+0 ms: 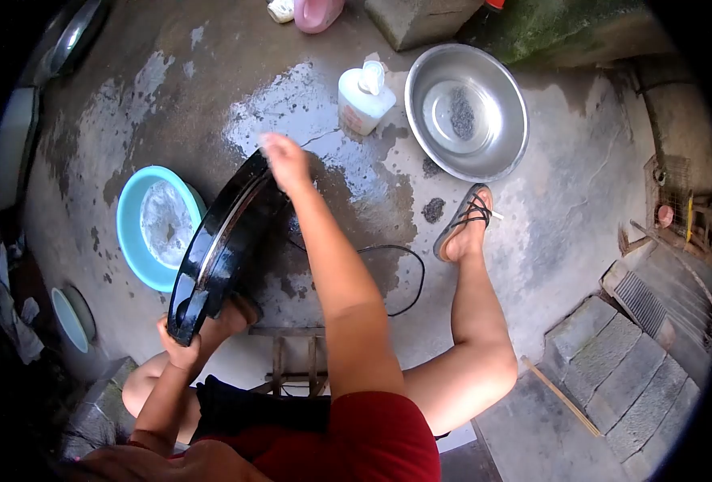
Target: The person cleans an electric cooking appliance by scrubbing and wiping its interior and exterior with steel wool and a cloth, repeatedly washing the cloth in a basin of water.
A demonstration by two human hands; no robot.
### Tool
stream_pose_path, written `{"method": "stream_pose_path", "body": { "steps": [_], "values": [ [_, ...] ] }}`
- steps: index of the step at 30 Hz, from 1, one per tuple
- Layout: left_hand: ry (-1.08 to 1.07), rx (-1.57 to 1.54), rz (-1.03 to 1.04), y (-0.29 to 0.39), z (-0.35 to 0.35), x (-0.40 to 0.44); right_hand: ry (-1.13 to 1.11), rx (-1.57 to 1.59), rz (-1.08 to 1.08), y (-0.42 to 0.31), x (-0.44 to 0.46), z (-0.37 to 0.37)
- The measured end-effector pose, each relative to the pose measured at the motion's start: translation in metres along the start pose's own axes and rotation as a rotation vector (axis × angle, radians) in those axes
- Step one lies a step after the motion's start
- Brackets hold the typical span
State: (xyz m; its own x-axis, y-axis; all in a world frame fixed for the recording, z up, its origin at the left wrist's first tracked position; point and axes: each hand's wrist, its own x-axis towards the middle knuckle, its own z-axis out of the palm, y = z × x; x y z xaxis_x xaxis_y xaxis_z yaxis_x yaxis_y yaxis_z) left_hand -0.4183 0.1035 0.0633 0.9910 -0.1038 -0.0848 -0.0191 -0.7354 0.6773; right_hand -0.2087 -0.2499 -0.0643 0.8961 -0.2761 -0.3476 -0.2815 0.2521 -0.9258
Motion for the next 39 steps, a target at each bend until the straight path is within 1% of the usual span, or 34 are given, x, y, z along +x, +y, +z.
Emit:
{"method": "stream_pose_path", "body": {
  "steps": [2,5,6,8,9,10,11,12,13,14,16,17,19,22,24,25,26,28,31,34,35,38,39],
  "values": [
    [-0.002,-0.018,-0.001,-0.003,0.003,-0.002,-0.558,-0.094,-0.112,0.009,-0.003,0.01],
    [0.007,-0.033,-0.005,-0.008,0.004,-0.004,-0.567,-0.525,-0.267,0.013,-0.003,0.008],
    [0.015,-0.037,-0.004,-0.01,0.003,-0.004,-0.528,-0.746,-0.288,0.017,0.001,0.001],
    [0.028,-0.033,-0.02,-0.01,0.001,-0.004,-0.404,-0.795,-0.311,0.03,0.011,-0.003],
    [0.04,-0.032,-0.03,-0.01,0.002,-0.005,-0.385,-0.762,-0.33,0.031,0.019,-0.001],
    [0.037,-0.035,-0.036,-0.01,0.001,-0.009,-0.331,-0.78,-0.246,0.032,0.027,0.0],
    [0.031,-0.038,-0.037,-0.01,0.001,-0.01,-0.238,-0.905,-0.097,0.034,0.03,-0.005],
    [0.028,-0.044,-0.029,-0.011,0.003,-0.007,-0.156,-0.886,0.178,0.045,0.044,-0.012],
    [0.038,-0.028,-0.018,-0.013,0.004,-0.002,-0.029,-0.918,0.091,0.049,0.046,-0.022],
    [0.042,-0.011,-0.018,-0.014,0.003,-0.003,0.135,-0.71,0.187,0.052,0.053,-0.034],
    [0.041,-0.012,-0.037,-0.014,0.002,-0.011,0.291,-0.262,-0.003,0.115,0.077,-0.063],
    [0.04,-0.033,-0.045,-0.015,0.003,-0.012,0.246,-0.165,0.042,0.097,0.066,-0.067],
    [0.033,-0.063,-0.054,-0.019,0.004,-0.012,0.17,0.037,0.122,0.035,0.028,-0.069],
    [0.023,-0.035,0.005,-0.026,0.003,-0.011,0.031,-0.107,0.101,0.049,0.0,-0.059],
    [0.041,-0.02,0.027,-0.018,0.006,-0.007,-0.119,-0.401,-0.343,0.065,-0.014,-0.049],
    [0.046,-0.012,0.035,-0.014,0.006,-0.006,-0.099,-0.624,-0.412,0.059,-0.03,-0.042],
    [0.047,-0.001,0.031,-0.014,0.006,-0.008,-0.073,-0.571,-0.333,0.058,-0.039,-0.038],
    [0.055,0.007,0.038,-0.016,0.008,-0.008,0.045,-0.683,-0.32,0.057,-0.049,-0.036],
    [0.018,-0.045,0.014,-0.015,0.008,-0.011,0.158,-0.882,-0.278,0.047,-0.067,-0.03],
    [0.007,-0.073,0.034,-0.014,0.01,-0.008,0.375,-0.665,-0.135,0.057,-0.082,-0.016],
    [0.012,-0.087,0.027,-0.016,0.009,-0.008,0.455,-0.634,-0.212,0.063,-0.084,-0.012],
    [0.032,-0.099,0.011,-0.018,0.009,-0.01,0.492,-0.349,-0.07,0.08,-0.11,0.008],
    [0.048,-0.084,0.012,-0.014,0.009,-0.01,0.471,-0.428,-0.09,0.067,-0.125,0.012]
  ]
}}
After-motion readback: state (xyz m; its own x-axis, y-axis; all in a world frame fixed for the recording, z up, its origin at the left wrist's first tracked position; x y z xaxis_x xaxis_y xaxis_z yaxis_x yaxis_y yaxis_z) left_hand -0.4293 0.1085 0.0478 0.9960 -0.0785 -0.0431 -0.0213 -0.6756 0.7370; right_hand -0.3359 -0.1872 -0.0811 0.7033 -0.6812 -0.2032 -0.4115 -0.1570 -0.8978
